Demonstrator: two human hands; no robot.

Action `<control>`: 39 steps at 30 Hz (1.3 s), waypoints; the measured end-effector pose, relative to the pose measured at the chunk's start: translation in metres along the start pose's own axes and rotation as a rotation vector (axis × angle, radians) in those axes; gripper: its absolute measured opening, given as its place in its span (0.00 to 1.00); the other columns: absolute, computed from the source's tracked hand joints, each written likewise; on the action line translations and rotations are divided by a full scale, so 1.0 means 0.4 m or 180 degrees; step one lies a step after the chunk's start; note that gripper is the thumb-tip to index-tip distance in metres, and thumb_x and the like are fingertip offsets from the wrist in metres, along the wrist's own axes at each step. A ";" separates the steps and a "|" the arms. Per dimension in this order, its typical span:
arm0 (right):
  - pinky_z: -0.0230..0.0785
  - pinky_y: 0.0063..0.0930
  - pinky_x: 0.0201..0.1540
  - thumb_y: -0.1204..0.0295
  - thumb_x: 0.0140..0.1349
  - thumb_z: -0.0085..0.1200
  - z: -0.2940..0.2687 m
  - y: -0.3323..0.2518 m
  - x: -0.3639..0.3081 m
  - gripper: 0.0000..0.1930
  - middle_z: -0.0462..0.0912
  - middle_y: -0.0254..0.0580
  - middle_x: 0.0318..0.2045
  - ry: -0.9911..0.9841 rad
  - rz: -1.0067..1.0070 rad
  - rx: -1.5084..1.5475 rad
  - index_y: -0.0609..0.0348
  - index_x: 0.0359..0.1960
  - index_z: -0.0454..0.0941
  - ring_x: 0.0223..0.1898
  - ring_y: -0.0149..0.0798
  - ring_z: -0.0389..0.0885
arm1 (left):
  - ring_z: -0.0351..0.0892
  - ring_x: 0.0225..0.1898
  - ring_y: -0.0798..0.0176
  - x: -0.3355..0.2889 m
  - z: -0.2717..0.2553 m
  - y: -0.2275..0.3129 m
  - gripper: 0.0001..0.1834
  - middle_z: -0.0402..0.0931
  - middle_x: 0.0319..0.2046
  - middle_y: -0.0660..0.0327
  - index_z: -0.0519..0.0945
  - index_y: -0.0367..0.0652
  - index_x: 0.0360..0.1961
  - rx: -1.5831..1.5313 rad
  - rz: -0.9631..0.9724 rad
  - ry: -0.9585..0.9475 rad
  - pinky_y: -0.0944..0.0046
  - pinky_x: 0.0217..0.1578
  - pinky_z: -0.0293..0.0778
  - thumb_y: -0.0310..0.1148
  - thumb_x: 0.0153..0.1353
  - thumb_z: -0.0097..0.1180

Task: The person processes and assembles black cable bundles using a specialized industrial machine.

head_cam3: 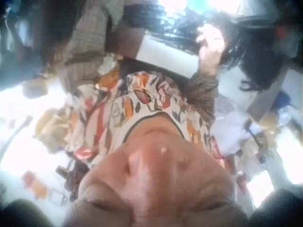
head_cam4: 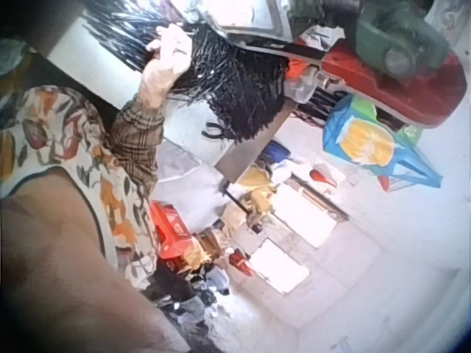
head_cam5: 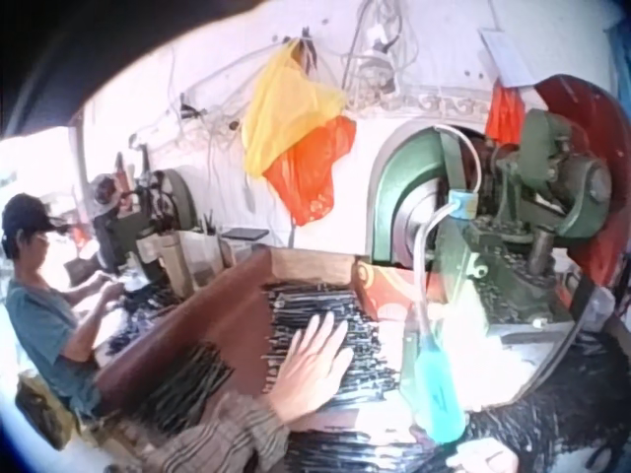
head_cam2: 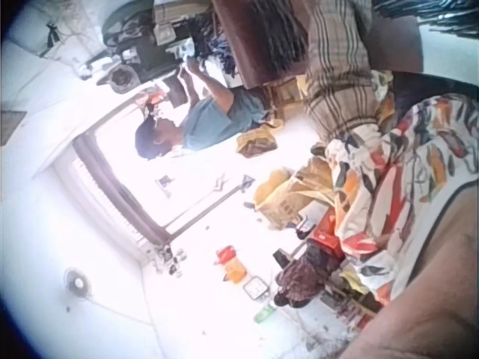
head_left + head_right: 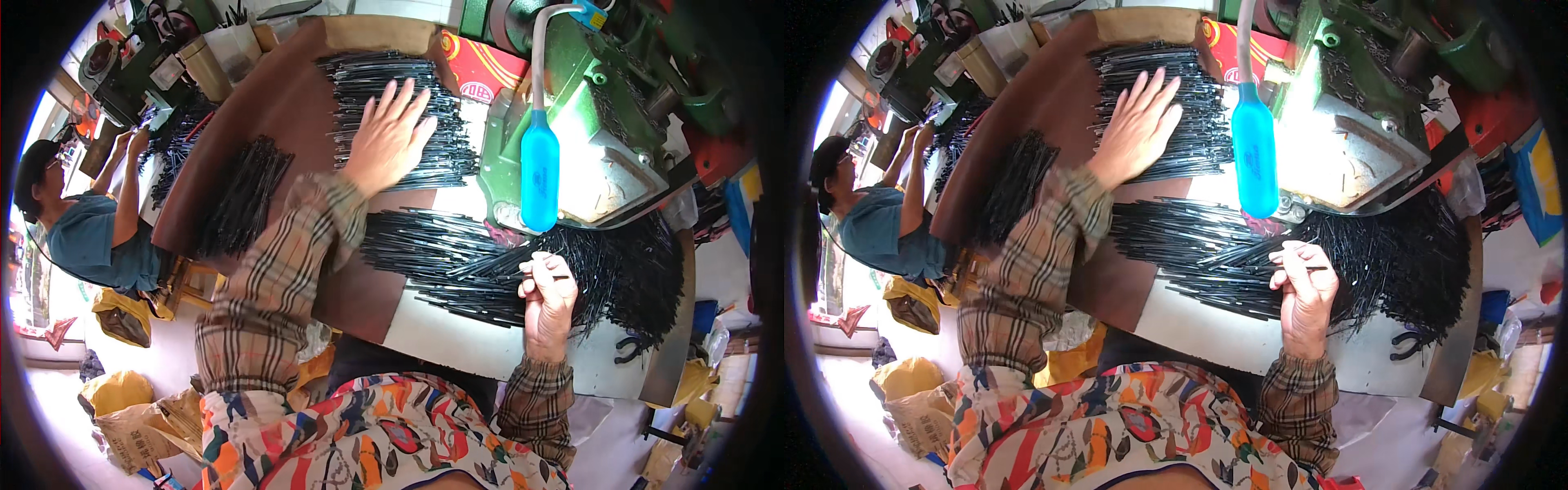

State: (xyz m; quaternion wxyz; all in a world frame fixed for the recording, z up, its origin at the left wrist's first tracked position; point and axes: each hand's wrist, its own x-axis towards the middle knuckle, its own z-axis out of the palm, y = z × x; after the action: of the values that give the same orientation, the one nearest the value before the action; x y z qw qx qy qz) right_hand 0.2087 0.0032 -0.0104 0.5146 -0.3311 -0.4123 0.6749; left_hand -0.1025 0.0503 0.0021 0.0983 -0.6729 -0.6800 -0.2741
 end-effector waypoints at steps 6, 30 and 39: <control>0.66 0.19 0.24 0.79 0.62 0.54 -0.010 0.002 -0.008 0.03 0.79 0.44 0.32 0.0268 0.0188 0.0003 0.63 0.36 0.73 0.21 0.26 0.74 | 0.46 0.72 0.57 0.076 0.131 -0.048 0.30 0.55 0.69 0.61 0.63 0.49 0.67 0.0253 -0.0584 -0.0384 0.49 0.70 0.38 0.51 0.70 0.26; 0.63 0.13 0.19 0.76 0.61 0.55 -0.008 0.000 0.002 0.05 0.80 0.42 0.25 -0.0257 0.0386 -0.0182 0.65 0.36 0.77 0.18 0.22 0.72 | 0.43 0.72 0.51 0.048 0.094 -0.039 0.39 0.50 0.70 0.52 0.56 0.47 0.69 -0.0053 -0.0866 -0.0554 0.43 0.69 0.34 0.62 0.66 0.26; 0.62 0.12 0.22 0.75 0.62 0.54 -0.009 -0.005 -0.007 0.08 0.79 0.39 0.27 -0.0203 0.0407 -0.0373 0.66 0.41 0.76 0.21 0.21 0.71 | 0.77 0.34 0.56 -0.135 -0.009 0.097 0.06 0.78 0.29 0.58 0.82 0.39 0.28 -0.1051 0.0317 0.0214 0.60 0.37 0.73 0.28 0.48 0.65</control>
State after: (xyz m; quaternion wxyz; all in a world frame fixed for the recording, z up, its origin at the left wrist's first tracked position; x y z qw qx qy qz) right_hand 0.2133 0.0016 -0.0101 0.4368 -0.3647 -0.4453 0.6913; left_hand -0.0618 -0.0001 -0.0127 0.0226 -0.7032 -0.5879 -0.3993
